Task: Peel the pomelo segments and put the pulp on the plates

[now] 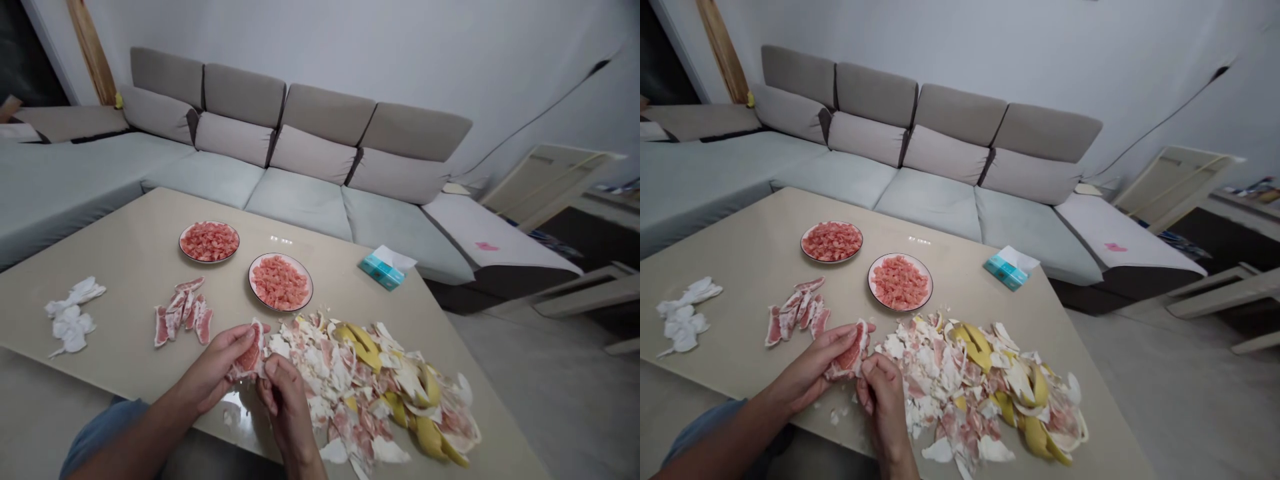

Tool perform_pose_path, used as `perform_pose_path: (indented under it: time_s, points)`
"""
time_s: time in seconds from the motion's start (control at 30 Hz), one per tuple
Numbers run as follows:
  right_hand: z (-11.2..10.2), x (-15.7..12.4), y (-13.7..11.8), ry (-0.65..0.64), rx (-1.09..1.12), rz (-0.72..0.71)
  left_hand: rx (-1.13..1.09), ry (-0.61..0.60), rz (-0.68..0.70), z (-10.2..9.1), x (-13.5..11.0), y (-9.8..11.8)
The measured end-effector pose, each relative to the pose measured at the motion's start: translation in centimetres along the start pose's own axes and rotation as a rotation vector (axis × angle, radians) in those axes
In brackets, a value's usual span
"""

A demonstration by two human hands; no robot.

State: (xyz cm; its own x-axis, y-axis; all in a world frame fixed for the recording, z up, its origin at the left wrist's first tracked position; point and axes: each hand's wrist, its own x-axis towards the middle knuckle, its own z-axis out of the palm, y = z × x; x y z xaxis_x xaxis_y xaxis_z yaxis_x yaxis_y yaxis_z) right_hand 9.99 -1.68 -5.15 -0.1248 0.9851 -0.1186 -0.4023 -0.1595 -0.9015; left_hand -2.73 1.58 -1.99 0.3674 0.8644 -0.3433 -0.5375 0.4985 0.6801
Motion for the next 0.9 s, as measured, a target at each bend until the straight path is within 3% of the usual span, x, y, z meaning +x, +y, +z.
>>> perform_pose_path:
  time_s: [0.17, 0.4, 0.5, 0.63, 0.77, 0.9]
  points:
    - [-0.6, 0.1, -1.7, 0.082, 0.116, -0.079, -0.079, -0.058, -0.024, -0.2, 0.1, 0.4]
    - [-2.7, 0.7, -2.7, 0.319, -0.552, -0.243, 0.121, -0.028, -0.006, 0.1, -0.3, 0.1]
    - [-3.0, 0.9, -2.0, 0.347, -0.745, -0.297, 0.335, -0.030, 0.028, 0.3, -0.4, 0.1]
    - [-3.1, 0.7, -1.4, 0.426, -0.920, -0.263, 0.548, 0.013, 0.129, 0.9, -0.5, 0.3]
    - [-3.0, 0.6, -1.3, 0.495, -0.973, -0.248, 0.637, 0.025, 0.153, 1.5, -0.5, 0.2]
    - [-2.7, 0.6, -1.6, 0.520, -0.882, -0.238, 0.675, 0.037, 0.157, 1.7, -0.6, -0.1]
